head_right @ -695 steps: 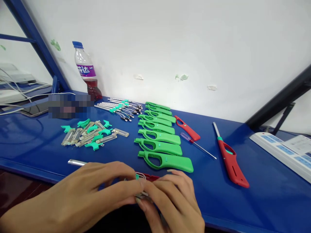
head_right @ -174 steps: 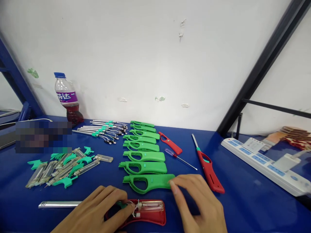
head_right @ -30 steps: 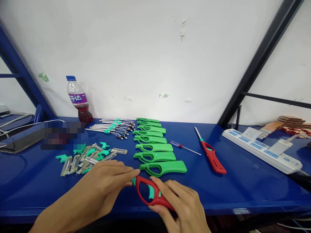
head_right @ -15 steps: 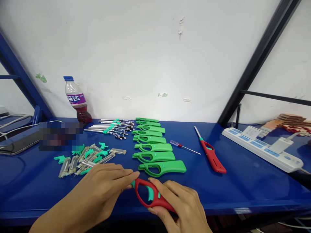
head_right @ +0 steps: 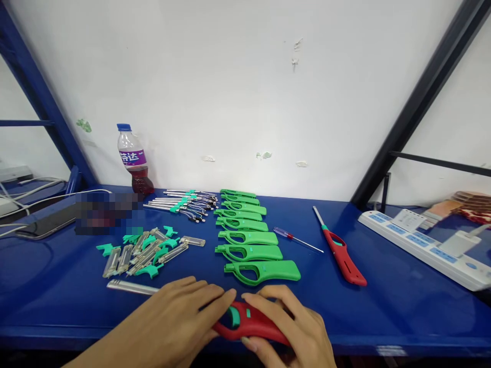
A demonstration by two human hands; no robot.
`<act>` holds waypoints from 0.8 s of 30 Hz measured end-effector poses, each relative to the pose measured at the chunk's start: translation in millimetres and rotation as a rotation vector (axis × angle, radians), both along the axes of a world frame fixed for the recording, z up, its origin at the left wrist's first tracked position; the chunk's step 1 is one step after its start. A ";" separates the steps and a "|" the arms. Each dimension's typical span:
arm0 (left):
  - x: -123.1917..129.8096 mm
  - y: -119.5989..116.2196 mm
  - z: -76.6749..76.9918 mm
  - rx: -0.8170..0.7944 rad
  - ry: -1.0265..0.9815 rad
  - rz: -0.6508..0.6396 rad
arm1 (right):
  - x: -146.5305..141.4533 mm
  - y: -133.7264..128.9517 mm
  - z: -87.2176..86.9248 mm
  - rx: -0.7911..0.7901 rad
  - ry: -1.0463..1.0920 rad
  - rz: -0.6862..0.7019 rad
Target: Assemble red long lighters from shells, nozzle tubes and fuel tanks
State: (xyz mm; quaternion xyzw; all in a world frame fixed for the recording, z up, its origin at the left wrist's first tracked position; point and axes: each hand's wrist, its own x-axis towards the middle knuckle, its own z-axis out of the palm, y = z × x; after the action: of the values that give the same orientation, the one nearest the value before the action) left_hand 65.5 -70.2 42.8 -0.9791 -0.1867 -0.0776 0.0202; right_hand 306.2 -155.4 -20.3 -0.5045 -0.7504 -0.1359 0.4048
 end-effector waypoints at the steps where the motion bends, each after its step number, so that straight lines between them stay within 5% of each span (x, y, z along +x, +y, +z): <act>1: -4.2 1.9 5.9 -0.056 0.028 0.043 | 0.3 1.3 -1.9 0.007 0.029 -0.003; 6: -20.4 12.7 18.0 -0.193 0.067 0.185 | -1.6 3.9 -6.3 -0.018 0.141 0.017; 14: -34.2 21.6 -11.8 -0.225 0.002 0.171 | -6.4 1.7 -0.2 -0.063 0.156 -0.015; 24: -35.5 23.3 -25.3 -0.182 0.036 0.220 | -0.4 3.2 -5.0 -0.099 0.026 -0.049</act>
State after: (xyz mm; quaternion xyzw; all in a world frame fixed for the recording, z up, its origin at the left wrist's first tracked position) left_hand 30.0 -46.9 17.5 -0.9518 -0.2988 -0.0400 -0.0568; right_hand 305.8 -152.2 -25.3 -0.5438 -0.7384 -0.1018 0.3857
